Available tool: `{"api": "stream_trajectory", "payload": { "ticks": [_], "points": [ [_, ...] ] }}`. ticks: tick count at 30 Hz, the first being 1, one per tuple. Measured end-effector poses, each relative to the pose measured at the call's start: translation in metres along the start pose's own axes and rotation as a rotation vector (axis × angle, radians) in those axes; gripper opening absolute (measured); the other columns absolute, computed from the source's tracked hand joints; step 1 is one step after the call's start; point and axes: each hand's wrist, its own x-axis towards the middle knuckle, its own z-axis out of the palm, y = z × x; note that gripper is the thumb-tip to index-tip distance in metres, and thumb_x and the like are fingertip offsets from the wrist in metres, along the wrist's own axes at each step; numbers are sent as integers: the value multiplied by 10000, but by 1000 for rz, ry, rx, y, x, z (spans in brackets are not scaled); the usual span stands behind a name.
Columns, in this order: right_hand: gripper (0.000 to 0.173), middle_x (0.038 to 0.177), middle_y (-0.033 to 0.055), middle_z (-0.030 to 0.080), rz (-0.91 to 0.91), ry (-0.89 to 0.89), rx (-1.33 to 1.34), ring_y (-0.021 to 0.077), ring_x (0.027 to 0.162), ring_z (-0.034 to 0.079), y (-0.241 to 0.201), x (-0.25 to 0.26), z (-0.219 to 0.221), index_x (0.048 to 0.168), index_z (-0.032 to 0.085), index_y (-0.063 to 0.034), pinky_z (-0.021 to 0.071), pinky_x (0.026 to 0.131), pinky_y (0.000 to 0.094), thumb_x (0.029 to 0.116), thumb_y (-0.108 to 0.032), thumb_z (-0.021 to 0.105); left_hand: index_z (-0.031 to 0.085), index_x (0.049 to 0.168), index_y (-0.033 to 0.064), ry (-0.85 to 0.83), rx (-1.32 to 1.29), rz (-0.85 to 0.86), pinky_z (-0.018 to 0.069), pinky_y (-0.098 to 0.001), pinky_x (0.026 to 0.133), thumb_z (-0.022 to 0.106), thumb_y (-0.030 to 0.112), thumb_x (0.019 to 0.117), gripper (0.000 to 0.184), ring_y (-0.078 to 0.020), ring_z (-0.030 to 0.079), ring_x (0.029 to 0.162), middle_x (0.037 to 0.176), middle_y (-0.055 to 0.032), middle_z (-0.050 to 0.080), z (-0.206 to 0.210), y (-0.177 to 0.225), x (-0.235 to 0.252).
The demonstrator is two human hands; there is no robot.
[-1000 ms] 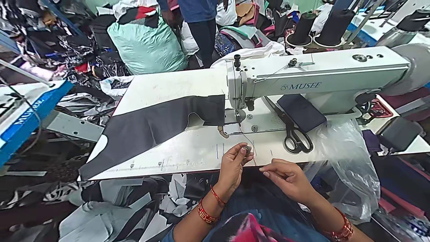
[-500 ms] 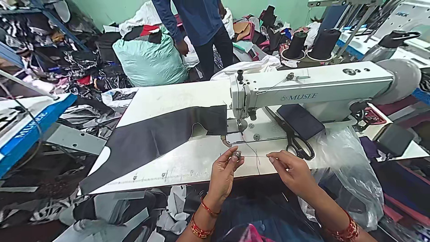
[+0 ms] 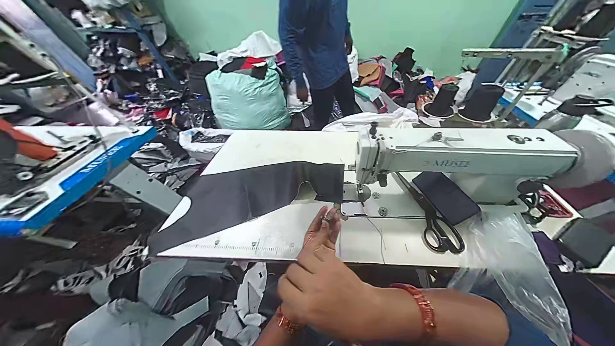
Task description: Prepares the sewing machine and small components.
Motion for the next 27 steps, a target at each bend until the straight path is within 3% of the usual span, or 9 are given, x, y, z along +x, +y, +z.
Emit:
{"api": "stream_trajectory", "payload": {
  "ticks": [3,7,10,14,17,19,21,24,27],
  "points": [
    [137,980,97,720,-191,-32,114,280,961,689,-20,9,43,979,732,-81,537,710,384,935,-77,603,697,1163,29,7,-213,-121,620,-269,876,374,-41,1049,349,-168,758,1009,1101,-92,772,6,5,-3],
    [148,999,81,713,-332,134,345,249,955,682,-14,-7,45,1006,702,-127,549,808,364,1000,-110,555,685,1197,3,4,-263,-143,616,-270,886,382,-47,1049,341,-174,760,1009,1089,-108,775,-5,19,-7],
    [165,1029,70,712,-77,84,256,223,1012,671,31,-39,24,1086,707,-129,535,919,357,1001,-110,567,618,1285,99,-8,-76,-54,590,-229,900,389,1,1048,344,-87,739,984,1058,6,773,-28,40,-16],
    [202,998,96,723,358,128,29,224,966,674,103,-115,5,1021,759,-89,543,878,357,988,-166,576,805,1061,215,-53,1,108,583,-131,708,737,274,905,180,-10,728,813,1007,56,781,-100,73,-32],
    [254,967,154,725,633,166,-66,258,922,696,124,-175,-12,986,774,-19,571,842,371,952,-157,563,821,1022,214,-181,-22,74,564,-101,682,716,295,905,177,3,726,802,1014,63,780,-179,97,-57],
    [268,961,167,713,745,188,-95,223,851,682,127,-198,-16,986,763,7,565,782,313,954,-156,553,822,1046,201,-129,0,21,573,-112,711,734,258,898,181,-17,732,847,1046,46,777,-227,97,-72],
    [264,964,181,709,795,217,-116,221,821,679,126,-209,-12,991,757,21,568,755,306,954,-149,559,805,1061,176,156,68,5,596,-152,702,784,175,836,225,-45,740,831,1017,22,780,-256,78,-80],
    [273,970,183,715,792,243,-160,267,881,697,126,-212,7,993,764,12,579,809,368,957,-162,557,571,1239,86,460,180,-93,608,-261,837,409,15,1017,284,-98,722,951,1063,0,737,-263,32,-55],
    [291,947,156,722,776,228,-224,302,923,688,129,-211,22,980,774,-18,558,851,418,965,-197,545,523,1257,64,454,291,-251,598,-313,837,344,66,1073,257,-109,693,940,1034,-28,705,-229,-2,-17]
  ]
}}
